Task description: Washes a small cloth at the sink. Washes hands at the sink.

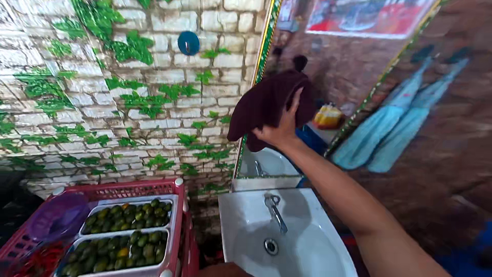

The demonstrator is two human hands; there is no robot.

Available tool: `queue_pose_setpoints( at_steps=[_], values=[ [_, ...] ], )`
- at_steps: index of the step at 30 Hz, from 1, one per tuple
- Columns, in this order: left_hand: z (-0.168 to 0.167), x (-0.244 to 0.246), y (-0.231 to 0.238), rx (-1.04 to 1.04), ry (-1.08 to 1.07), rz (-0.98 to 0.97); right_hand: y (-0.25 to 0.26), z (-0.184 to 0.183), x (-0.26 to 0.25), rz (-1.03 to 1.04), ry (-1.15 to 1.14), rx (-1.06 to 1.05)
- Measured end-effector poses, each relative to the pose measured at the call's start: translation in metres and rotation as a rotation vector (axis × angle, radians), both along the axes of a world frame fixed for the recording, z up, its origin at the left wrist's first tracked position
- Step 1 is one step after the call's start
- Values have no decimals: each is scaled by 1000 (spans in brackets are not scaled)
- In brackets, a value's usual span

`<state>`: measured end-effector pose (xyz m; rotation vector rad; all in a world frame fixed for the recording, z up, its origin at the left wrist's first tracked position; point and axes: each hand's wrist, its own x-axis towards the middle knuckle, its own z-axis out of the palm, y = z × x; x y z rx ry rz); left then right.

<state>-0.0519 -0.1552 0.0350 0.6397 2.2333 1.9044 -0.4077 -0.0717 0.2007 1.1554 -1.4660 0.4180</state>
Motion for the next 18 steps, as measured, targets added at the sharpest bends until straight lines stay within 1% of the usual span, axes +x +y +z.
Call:
queue_pose_setpoints(
  at_steps=[2,4,6,7,10,13,15,17,18],
  values=[
    [-5,11,9,-33,25,-2,9,-53,-1,68,-82,71],
    [-16,22,17,-52,53,-4,22,-96,-2,130,-172,196],
    [-29,35,25,-70,28,-25,39,-128,-5,141,-230,346],
    [-35,40,29,-75,19,-40,51,-138,-6,145,-292,443],
    [-50,58,43,-64,16,-33,93,-157,-12,99,-405,740],
    [-64,72,53,-5,20,-6,139,-160,-22,44,-346,946],
    [-68,73,56,74,6,0,164,-161,-16,31,-461,960],
    [-66,63,62,142,-13,39,182,-157,5,-85,-695,832],
    [-63,55,66,154,-19,74,186,-149,19,-173,-879,725]
  ],
)
